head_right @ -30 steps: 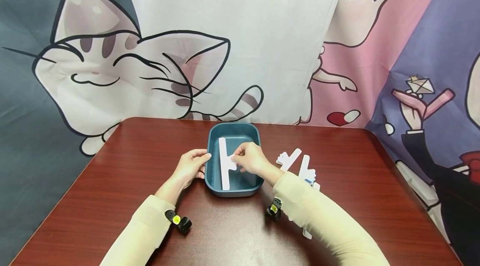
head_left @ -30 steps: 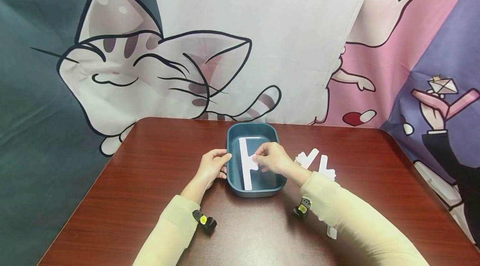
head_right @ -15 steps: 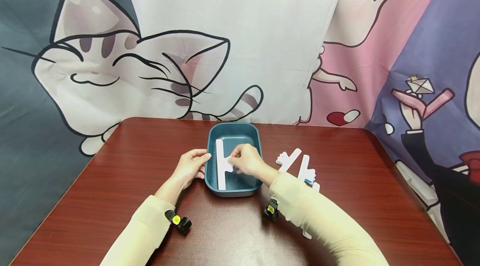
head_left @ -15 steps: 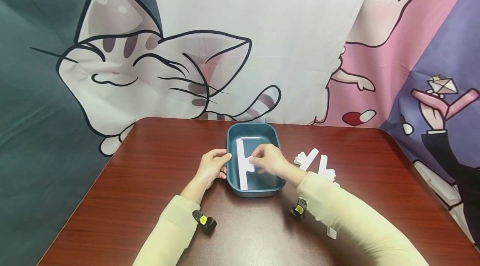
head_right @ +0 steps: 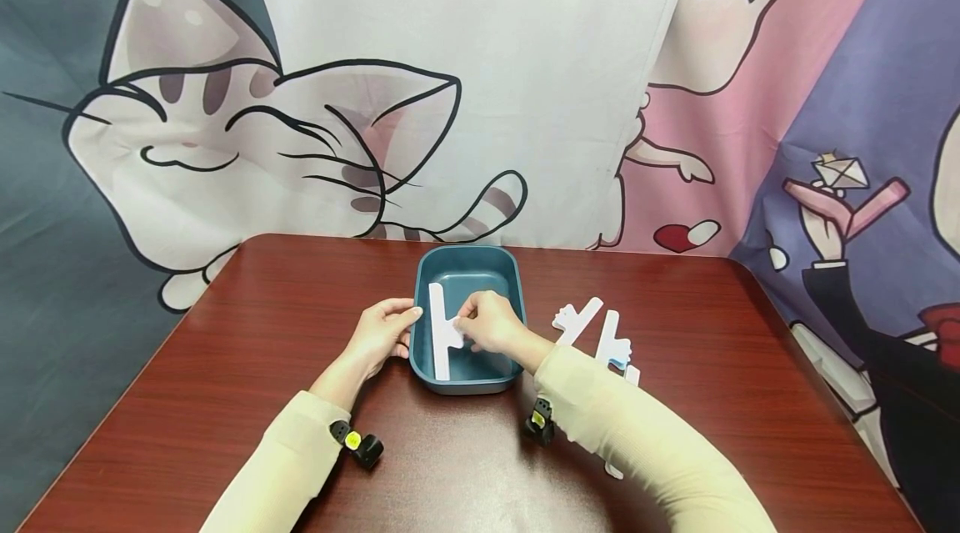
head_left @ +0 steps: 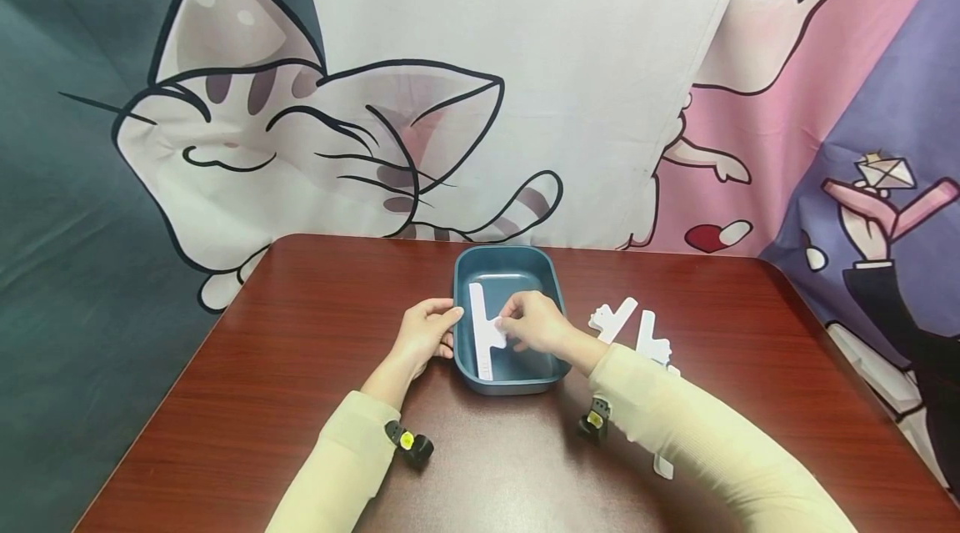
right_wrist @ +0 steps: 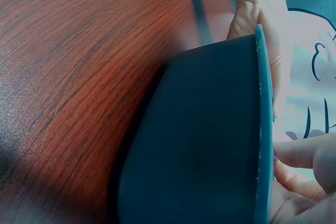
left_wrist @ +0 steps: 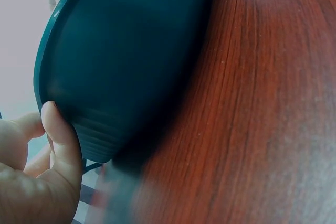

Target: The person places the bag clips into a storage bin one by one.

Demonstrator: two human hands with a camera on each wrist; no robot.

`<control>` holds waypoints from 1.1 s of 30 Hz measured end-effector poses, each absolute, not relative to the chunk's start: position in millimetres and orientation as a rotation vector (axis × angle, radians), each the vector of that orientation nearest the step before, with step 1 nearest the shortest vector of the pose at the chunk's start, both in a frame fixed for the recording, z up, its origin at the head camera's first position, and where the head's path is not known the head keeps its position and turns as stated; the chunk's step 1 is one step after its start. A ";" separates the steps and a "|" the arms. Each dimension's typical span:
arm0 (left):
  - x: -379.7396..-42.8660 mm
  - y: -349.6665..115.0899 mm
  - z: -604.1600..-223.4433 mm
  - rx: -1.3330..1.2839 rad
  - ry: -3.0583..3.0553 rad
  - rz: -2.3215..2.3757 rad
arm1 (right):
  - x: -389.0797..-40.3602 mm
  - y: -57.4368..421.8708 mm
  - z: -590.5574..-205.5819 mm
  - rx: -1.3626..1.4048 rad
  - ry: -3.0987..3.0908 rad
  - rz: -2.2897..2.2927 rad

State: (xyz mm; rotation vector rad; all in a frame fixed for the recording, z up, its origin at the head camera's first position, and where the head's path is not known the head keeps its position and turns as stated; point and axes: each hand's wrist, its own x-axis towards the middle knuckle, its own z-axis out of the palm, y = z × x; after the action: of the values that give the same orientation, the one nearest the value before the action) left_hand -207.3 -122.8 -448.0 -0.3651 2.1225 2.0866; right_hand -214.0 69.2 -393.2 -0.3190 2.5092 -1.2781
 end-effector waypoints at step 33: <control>-206.1 -122.6 -445.6 -0.374 2.110 2.096 | -220.6 60.8 -397.2 -0.317 2.569 -1.089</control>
State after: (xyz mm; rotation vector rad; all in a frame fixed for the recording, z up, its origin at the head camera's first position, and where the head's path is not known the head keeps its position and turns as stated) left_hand -206.1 -122.6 -445.6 -0.3737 2.1101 2.0957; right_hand -220.6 60.8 -397.2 -0.3166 2.5691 -1.0885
